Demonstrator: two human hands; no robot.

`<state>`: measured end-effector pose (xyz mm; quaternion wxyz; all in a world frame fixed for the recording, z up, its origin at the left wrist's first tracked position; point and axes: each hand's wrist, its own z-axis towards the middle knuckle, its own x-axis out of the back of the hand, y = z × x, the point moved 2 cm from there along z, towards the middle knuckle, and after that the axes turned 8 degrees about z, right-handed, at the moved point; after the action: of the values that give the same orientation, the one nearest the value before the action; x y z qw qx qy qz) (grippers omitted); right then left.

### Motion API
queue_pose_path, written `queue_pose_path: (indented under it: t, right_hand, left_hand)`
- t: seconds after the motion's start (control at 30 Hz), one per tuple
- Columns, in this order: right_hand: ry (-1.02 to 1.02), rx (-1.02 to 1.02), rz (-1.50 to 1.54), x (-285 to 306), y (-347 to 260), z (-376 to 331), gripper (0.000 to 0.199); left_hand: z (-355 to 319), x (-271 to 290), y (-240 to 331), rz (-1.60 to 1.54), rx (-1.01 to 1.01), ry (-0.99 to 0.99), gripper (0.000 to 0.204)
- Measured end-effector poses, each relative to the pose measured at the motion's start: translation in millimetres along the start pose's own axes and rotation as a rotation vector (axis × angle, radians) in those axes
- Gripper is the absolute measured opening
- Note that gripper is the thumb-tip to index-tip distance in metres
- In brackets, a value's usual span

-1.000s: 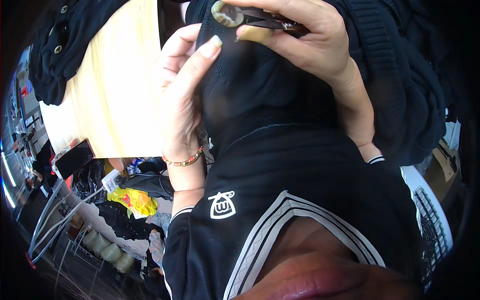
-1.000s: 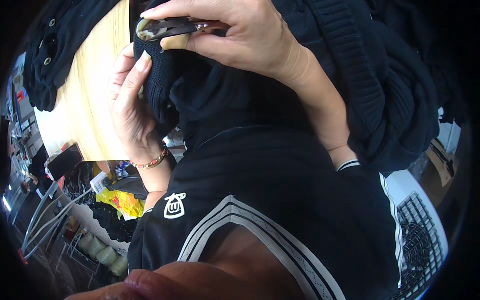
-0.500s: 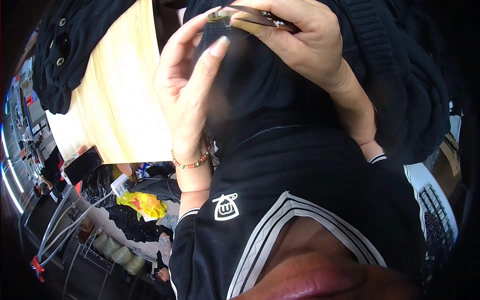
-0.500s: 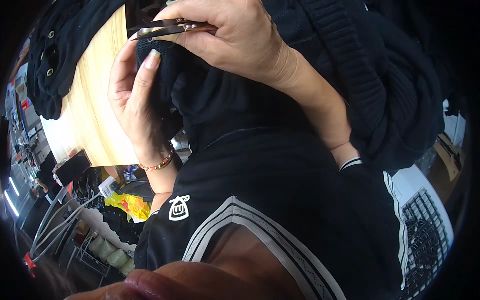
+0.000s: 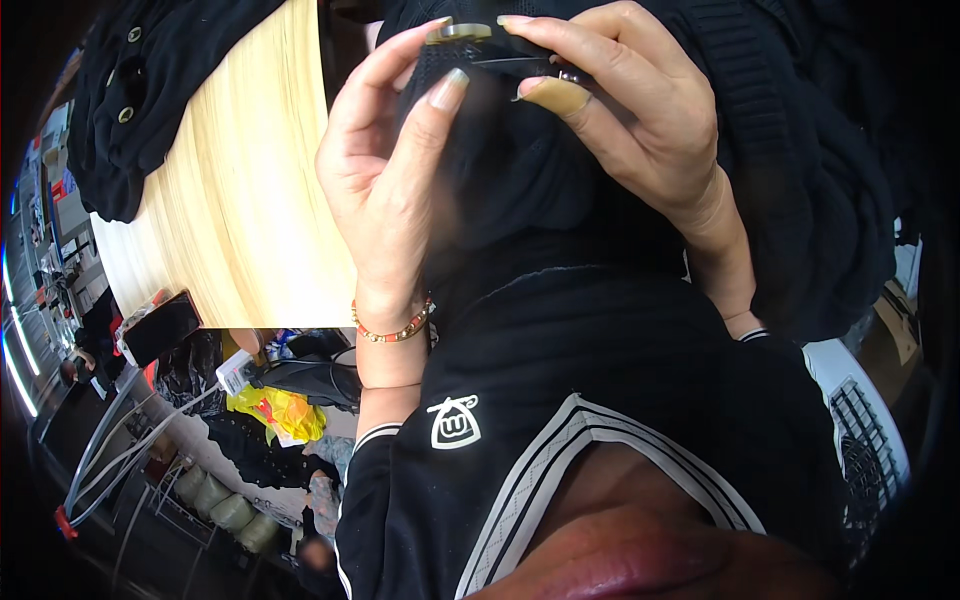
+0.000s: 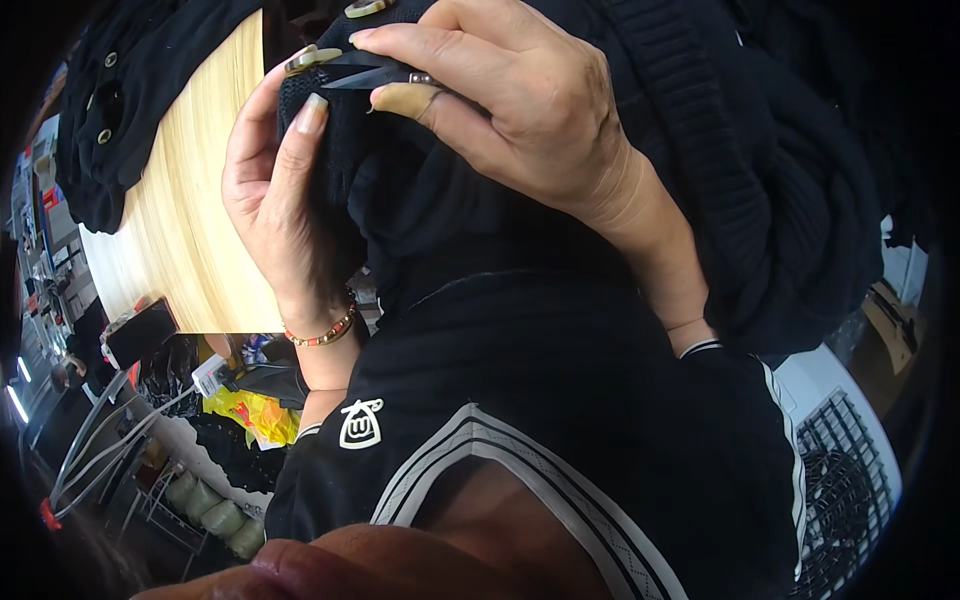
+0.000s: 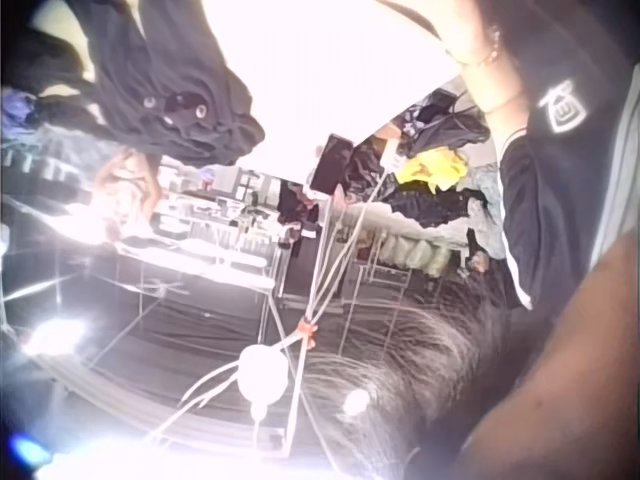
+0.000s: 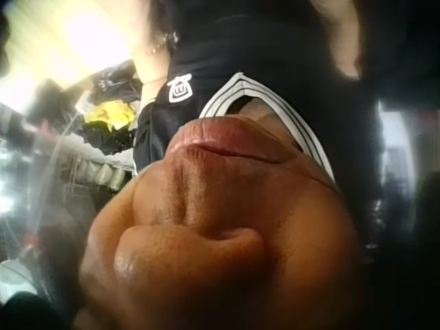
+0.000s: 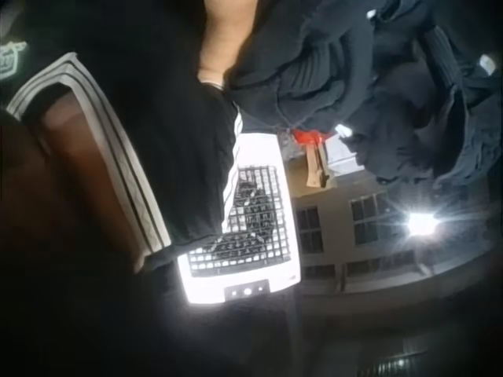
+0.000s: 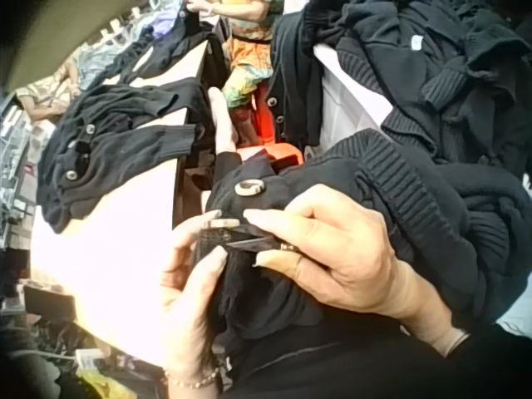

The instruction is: The person trims loose threads around the buttons and edges of black garments using thread snips, sets them aside, and picks up another garment from a pile to trim.

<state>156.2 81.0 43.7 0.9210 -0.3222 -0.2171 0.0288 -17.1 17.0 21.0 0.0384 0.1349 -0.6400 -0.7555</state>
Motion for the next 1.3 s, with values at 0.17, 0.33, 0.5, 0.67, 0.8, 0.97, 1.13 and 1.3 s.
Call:
queue_pose_path:
  t: [0.17,0.33,0.5,0.67,0.8,0.97,1.13,1.3]
  right_hand:
    - [0.003,0.014,-0.002,-1,1,2,0.032]
    - [0.051,0.041,0.034,-7,10,-5,0.032]
    - [0.039,0.004,0.027,-4,2,1,0.031]
    - [0.015,-0.004,0.019,-3,5,-2,0.030]
    - [0.041,-0.013,0.042,-5,7,-4,0.030]
    - [0.032,0.003,-0.003,-1,0,2,0.029]
    - [0.018,-0.002,-0.044,-1,-3,4,0.030]
    - [0.032,-0.052,0.040,-3,0,1,0.031]
  left_hand:
    - [-1,-1,2,-0.055,0.022,-0.001,0.035]
    - [-2,-1,1,-0.088,0.080,-0.028,0.035]
    - [-3,-2,0,-0.071,0.053,-0.056,0.034]
    - [-2,-3,0,-0.029,0.024,-0.072,0.034]
    - [-1,-3,-2,-0.054,0.017,-0.063,0.033]
    - [-1,-4,-2,-0.021,0.008,-0.060,0.033]
    - [-1,-3,-2,0.074,-0.034,-0.021,0.035]
    - [0,-4,-3,0.142,-0.062,-0.023,0.035]
